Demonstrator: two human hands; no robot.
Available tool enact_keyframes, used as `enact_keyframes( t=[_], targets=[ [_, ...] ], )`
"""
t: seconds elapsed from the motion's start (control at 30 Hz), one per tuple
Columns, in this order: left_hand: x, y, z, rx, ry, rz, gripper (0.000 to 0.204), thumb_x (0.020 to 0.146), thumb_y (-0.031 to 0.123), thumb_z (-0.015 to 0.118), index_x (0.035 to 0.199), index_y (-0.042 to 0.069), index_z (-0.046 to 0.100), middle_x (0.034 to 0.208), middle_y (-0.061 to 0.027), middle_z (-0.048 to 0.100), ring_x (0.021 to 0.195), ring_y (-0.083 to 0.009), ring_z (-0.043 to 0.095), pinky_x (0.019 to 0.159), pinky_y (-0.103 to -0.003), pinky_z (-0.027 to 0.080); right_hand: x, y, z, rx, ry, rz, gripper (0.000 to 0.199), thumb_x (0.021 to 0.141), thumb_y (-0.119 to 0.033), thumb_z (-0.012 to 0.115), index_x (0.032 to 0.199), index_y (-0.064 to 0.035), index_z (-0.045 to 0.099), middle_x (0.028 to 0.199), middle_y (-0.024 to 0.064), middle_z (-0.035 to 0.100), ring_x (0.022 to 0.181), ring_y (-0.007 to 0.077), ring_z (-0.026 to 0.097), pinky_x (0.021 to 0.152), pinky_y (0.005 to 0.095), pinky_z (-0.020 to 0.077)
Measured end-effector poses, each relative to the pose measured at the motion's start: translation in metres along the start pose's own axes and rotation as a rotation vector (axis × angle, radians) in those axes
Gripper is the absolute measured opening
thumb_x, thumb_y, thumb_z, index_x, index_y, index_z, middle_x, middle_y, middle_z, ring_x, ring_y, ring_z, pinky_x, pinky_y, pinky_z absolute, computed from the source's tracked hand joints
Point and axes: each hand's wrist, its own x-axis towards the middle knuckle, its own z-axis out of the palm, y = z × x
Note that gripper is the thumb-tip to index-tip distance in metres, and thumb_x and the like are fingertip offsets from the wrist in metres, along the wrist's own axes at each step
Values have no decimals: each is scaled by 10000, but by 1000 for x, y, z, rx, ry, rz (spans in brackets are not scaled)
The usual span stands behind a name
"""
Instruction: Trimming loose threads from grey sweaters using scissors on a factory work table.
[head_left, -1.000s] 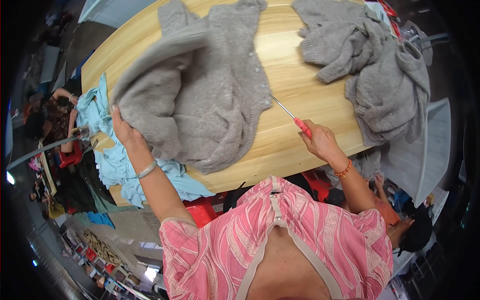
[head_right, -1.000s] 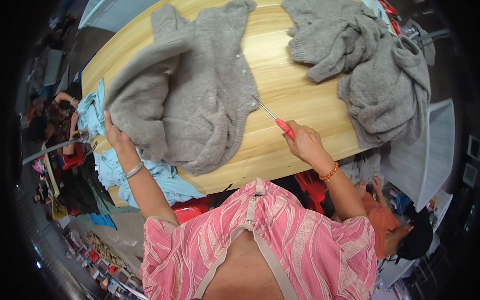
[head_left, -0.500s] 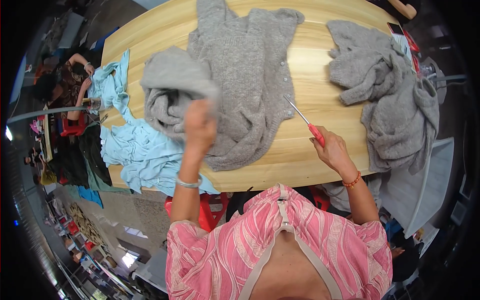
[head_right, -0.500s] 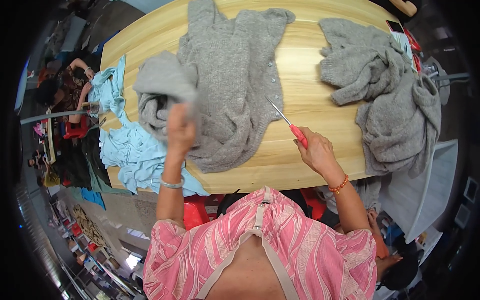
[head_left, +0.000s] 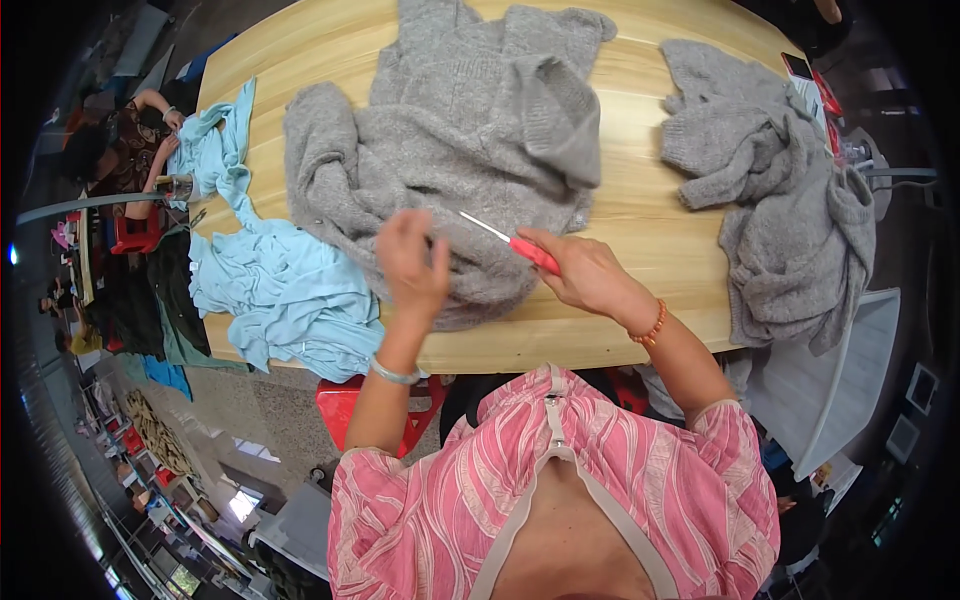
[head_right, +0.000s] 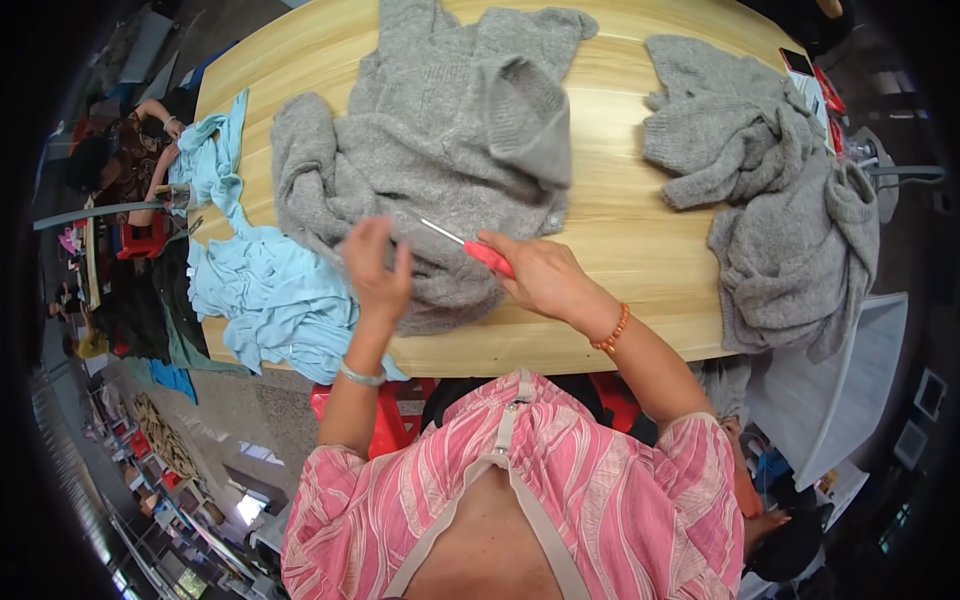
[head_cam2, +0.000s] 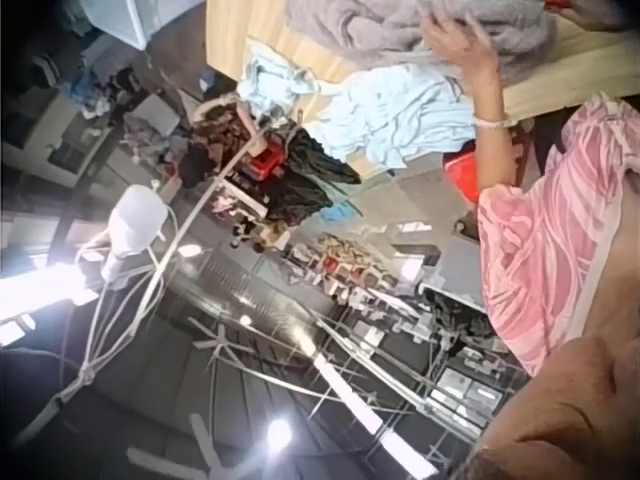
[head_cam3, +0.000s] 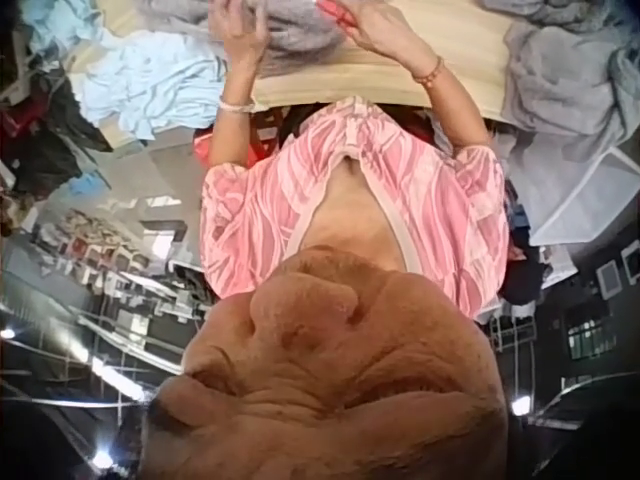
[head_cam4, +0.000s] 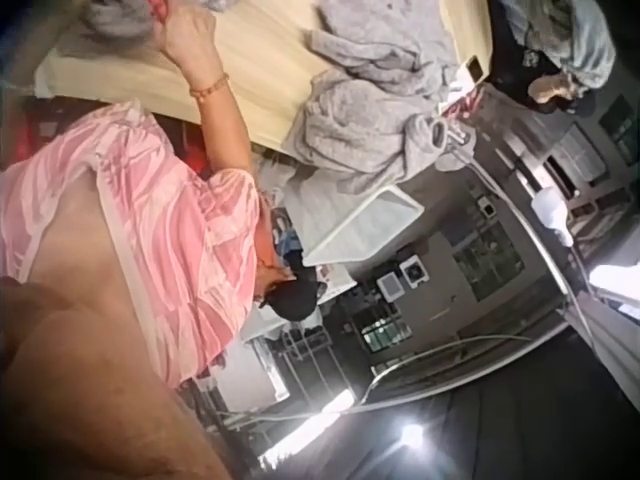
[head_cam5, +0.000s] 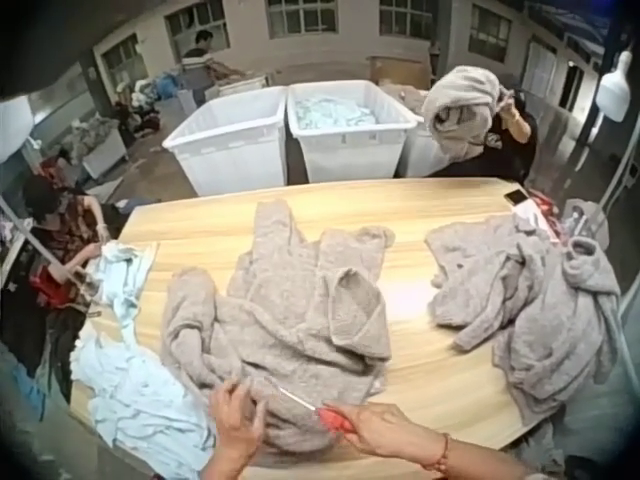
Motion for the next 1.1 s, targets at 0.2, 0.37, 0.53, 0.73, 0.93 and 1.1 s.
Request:
enact_keyframes(
  t=[0.2,0.37,0.53,0.73,0.93,1.1],
  targets=[
    [-8,-57,-36,-41,-688,-535,350,809,156,675,1092,-34,597,942,-199,645,890,-395,606,810,-394,475,6,4,-2,1,0,45,470,850,-198,601,1300,-153,474,843,218,649,795,413,617,696,474,483],
    [-35,-75,-88,-437,-554,-618,258,856,125,623,1048,-46,608,908,-120,666,820,-228,611,779,-315,474,-3,17,-11,-27,-1,153,448,865,-229,598,1291,-160,481,854,216,650,797,419,614,692,482,480],
    [-56,-101,-103,-409,-122,-797,205,887,117,595,1032,-27,620,929,-49,643,838,-121,553,776,-275,457,13,6,-12,-15,52,92,435,871,-240,598,1285,-164,487,868,214,651,803,423,614,694,484,479],
    [-45,-129,-128,-664,340,-999,249,872,99,618,1098,-1,591,959,-71,634,801,-156,567,752,-284,468,13,11,-10,31,89,111,435,871,-235,600,1285,-160,491,856,220,647,799,430,612,704,481,481],
    [-32,-50,-83,-131,-129,-560,275,854,136,654,1099,28,591,888,-48,584,761,-119,537,665,-252,458,9,4,-10,1,36,144,424,867,-208,596,1277,-153,501,876,234,642,831,427,614,719,469,486],
    [-47,-23,1,-650,-347,-985,414,823,100,693,1173,-18,507,865,-59,606,742,-102,571,631,-252,463,7,-16,-3,30,-17,-41,456,825,-152,615,1269,-150,509,892,211,650,834,399,624,719,458,496]
  ],
)
